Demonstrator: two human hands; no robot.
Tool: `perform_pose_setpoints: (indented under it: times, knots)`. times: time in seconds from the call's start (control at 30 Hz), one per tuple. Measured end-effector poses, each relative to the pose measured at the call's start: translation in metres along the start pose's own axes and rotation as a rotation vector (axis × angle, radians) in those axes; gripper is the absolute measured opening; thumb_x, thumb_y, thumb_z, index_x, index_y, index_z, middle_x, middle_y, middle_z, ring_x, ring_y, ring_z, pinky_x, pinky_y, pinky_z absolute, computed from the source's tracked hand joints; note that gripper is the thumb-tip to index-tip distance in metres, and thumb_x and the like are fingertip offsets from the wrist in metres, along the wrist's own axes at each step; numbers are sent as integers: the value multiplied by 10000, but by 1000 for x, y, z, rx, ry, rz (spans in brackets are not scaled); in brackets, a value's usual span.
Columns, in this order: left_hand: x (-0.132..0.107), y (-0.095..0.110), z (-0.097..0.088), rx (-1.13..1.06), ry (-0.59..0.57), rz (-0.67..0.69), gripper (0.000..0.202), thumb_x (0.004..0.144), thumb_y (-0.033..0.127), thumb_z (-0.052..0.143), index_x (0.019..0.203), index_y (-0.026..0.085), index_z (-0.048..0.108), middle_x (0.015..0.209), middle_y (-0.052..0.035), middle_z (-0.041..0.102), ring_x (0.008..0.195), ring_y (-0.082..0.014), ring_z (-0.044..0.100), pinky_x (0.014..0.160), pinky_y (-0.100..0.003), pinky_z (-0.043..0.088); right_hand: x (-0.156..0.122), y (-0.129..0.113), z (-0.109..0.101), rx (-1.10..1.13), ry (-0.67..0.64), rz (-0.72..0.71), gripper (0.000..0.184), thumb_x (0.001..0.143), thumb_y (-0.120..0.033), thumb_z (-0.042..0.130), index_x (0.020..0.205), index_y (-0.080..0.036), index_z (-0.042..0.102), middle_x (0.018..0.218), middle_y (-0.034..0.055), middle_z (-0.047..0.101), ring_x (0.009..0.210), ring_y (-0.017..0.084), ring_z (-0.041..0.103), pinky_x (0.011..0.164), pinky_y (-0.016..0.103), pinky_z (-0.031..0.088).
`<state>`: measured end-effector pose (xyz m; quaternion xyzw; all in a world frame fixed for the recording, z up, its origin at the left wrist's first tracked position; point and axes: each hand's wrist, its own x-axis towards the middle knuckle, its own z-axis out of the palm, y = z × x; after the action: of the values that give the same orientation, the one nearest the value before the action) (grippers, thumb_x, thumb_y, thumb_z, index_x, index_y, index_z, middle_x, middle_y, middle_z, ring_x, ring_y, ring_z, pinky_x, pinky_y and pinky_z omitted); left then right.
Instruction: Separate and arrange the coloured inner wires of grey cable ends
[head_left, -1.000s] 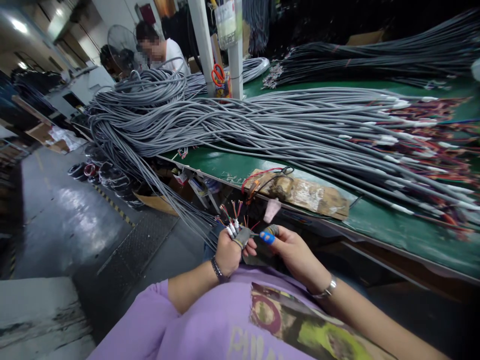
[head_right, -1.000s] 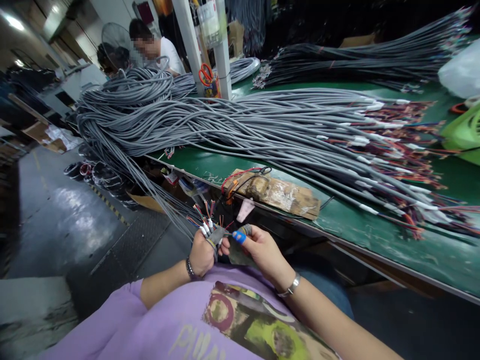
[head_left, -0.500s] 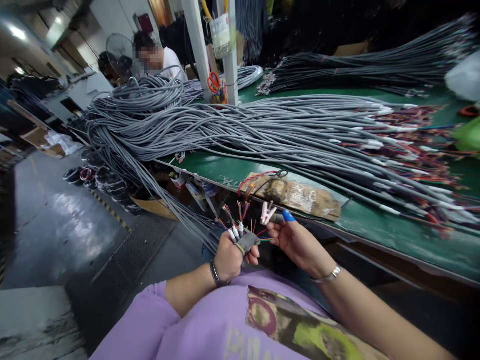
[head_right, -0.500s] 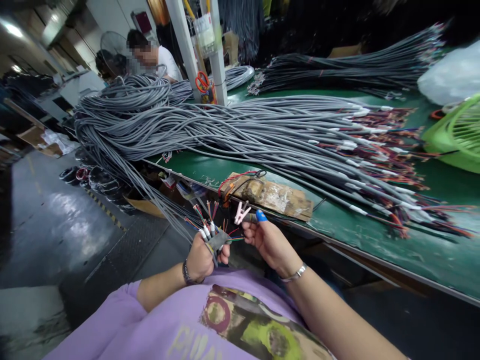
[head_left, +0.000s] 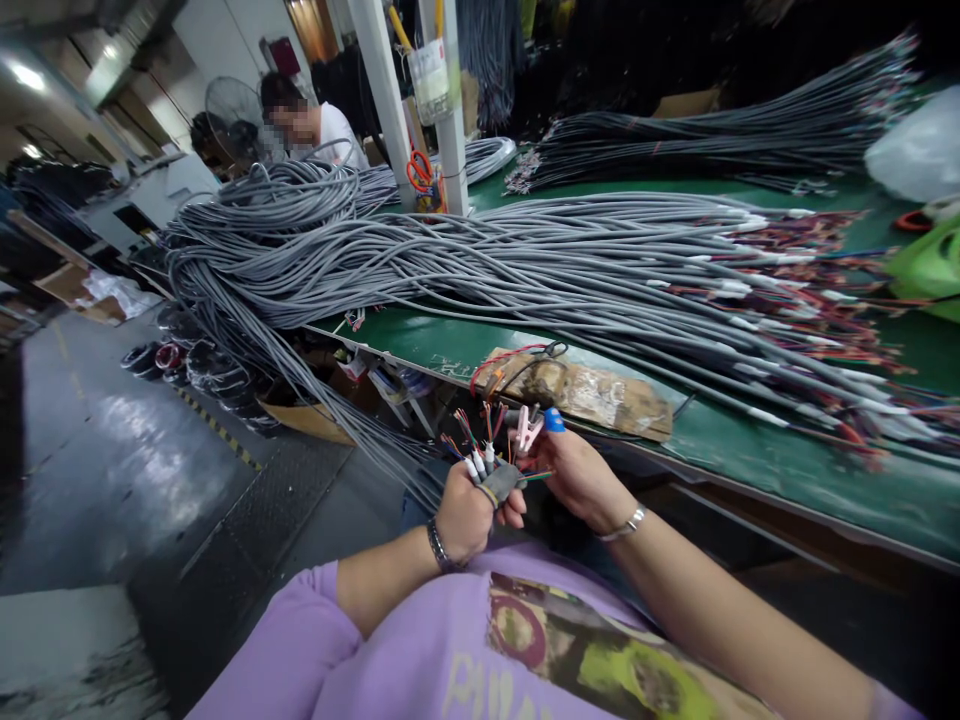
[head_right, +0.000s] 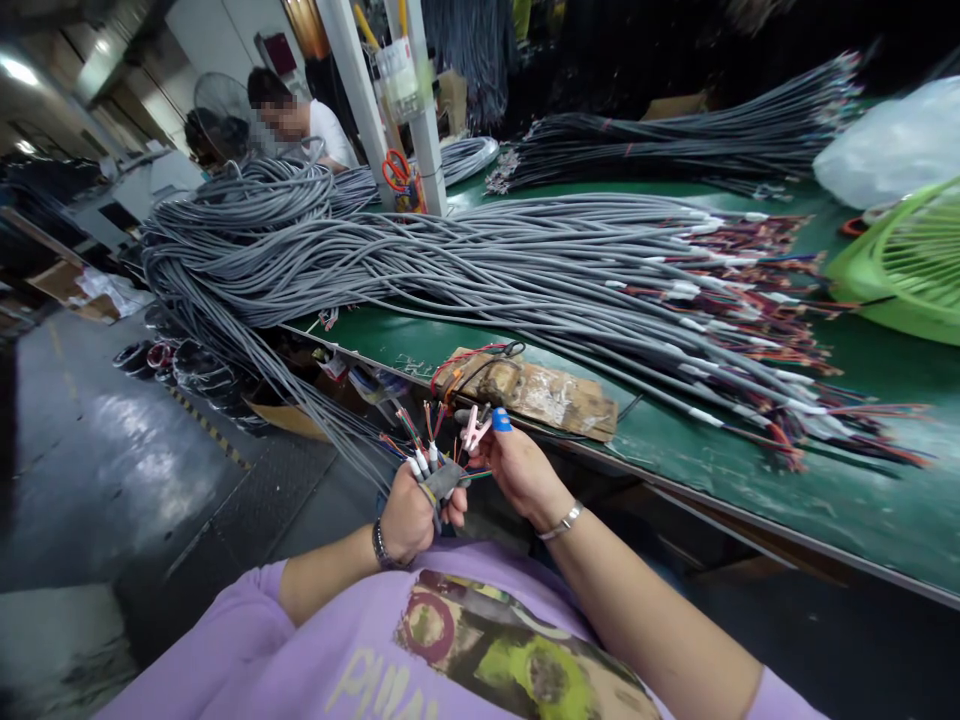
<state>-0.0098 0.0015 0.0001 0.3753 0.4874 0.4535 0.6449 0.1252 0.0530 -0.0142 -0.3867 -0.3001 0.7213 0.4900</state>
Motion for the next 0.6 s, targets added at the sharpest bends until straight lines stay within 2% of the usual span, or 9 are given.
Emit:
perform_pose_setpoints:
  times: [0.17,0.3,0.47,0.6]
  knots:
    - [1,1,3,16,6,-35,495,661,613,690,636,135,566,490,-3,573,357,-86,509,352,-191,298,2,-4,7,109,-38,92,498,658,-697,677,775,-213,654,726,43,656,560,155,533,546,299,459]
    - [1,-1,2,32,-2,-35,480,676,598,684,641,134,568,500,-7,580,362,-89,514,356,-196,299,5,-4,12,155,-24,91,492,643,-694,692,769,-221,637,726,45,657,602,186,572,563,316,475]
    - [2,-3,0,52,3,-28,461,693,574,676,612,136,558,491,-7,577,359,-84,510,361,-193,294,6,0,14,199,38,81,457,651,-665,709,744,-225,628,706,27,644,562,161,543,573,306,484]
    - [1,-2,-1,46,13,-21,469,682,586,681,619,136,566,485,-5,575,353,-85,510,355,-190,288,3,0,12,181,11,88,507,689,-724,622,770,-224,637,725,32,642,567,153,540,565,291,470]
